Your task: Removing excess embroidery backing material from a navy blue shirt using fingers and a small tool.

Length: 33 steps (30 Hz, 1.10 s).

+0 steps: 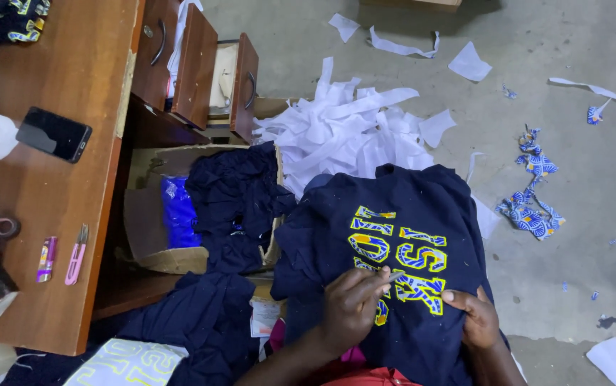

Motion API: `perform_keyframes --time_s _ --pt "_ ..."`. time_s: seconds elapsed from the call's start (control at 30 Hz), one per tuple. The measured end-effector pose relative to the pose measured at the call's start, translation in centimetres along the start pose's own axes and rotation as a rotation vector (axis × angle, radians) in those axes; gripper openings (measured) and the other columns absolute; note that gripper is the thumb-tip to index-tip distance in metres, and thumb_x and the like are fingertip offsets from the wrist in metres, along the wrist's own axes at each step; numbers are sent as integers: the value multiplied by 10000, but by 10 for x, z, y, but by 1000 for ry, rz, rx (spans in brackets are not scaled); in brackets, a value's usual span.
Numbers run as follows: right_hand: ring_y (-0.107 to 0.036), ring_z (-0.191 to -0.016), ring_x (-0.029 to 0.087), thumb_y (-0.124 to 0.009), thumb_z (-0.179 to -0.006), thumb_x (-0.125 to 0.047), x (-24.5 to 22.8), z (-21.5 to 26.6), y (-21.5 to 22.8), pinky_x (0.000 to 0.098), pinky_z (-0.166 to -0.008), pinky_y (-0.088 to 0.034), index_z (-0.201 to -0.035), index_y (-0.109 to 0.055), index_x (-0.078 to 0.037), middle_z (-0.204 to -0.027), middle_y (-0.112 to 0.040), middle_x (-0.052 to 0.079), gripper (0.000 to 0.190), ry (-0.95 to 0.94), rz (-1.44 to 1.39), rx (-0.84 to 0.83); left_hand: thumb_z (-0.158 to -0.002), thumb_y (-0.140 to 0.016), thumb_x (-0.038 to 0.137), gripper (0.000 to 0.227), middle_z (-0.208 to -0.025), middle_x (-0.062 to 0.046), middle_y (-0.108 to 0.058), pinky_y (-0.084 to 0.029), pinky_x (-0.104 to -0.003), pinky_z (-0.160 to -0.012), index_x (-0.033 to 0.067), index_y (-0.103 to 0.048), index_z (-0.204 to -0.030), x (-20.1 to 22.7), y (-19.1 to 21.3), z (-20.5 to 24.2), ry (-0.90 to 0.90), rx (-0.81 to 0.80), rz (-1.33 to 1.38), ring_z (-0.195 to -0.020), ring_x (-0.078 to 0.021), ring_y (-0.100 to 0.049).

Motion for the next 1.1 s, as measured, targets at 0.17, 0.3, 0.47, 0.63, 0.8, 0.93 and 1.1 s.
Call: perform_keyframes --time_s 0.17,0.3,0.47,0.63,0.8,0.93,1.1 --pt "-679 -975 391 -523 -918 143 -28 -15 -15 464 -906 -548 -1272 -576 197 -1230 -699 324 362 -464 -569 140 -893 -739 -139 373 -977 -126 -675 -573 -304 -631 -50 -696 -1252 -1 -8 4 -20 39 64 -736 -200 -663" --pt "-675 -987 389 -467 -802 86 -65 -33 -35 483 -912 -547 -1500 -492 141 -1304 -669 307 701 -557 -765 105 -886 -734 -124 287 -900 -99 -674 -521 -310 -606 -36 -738 -1159 0 -6 -2 38 41 104 -693 -176 -611" --pt "-739 -1052 380 -546 -895 -44 -22 -34 -20 512 -968 -558 -1498 -464 114 -1344 -689 293 629 -534 -1182 -90 -888 -751 -17 386 -1055 -145 -702 -564 -324 -730 -44 -710 -1270 -16 -1 -1 158 26 222 -842 -223 -678" --pt "-720 -1144 446 -543 -931 -43 -40 -37 -29 554 -1029 -533 -1509 -420 144 -1421 -627 339 619 -481 -1373 -247 -839 -805 -52 359 -974 -119 -715 -539 -337 -642 -26 -736 -1190 -10 -1 1 43 16 84 -715 -204 -642" --pt "-758 -1070 416 -587 -884 -29 -36 -33 -26 539 -964 -583 -1523 -425 120 -1376 -668 319 676 -462 -1191 -149 -867 -770 -87 297 -959 -123 -715 -551 -322 -620 -70 -740 -1162 0 0 -4 16 56 32 -718 -204 -666" --pt "-730 -1114 422 -603 -874 -42 -46 -32 -29 558 -994 -546 -1530 -428 108 -1393 -662 304 695 -474 -1172 -151 -889 -760 -107 300 -932 -100 -684 -531 -309 -602 -61 -741 -1185 2 -2 -3 -28 33 -3 -692 -184 -627" --pt "-727 -1151 430 -556 -886 -40 -50 -35 -30 562 -986 -578 -1542 -412 96 -1407 -646 322 684 -431 -1201 -193 -885 -721 -113 291 -926 -115 -683 -501 -328 -590 -54 -737 -1170 -2 -1 -4 27 16 107 -671 -190 -598"
Point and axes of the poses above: each hand's wrist, its own z-axis away from the middle knuckle, its own y-axis out of the back of the hand, x = y × z, the point moved 3 cm from there along -z, towards the middle knuckle
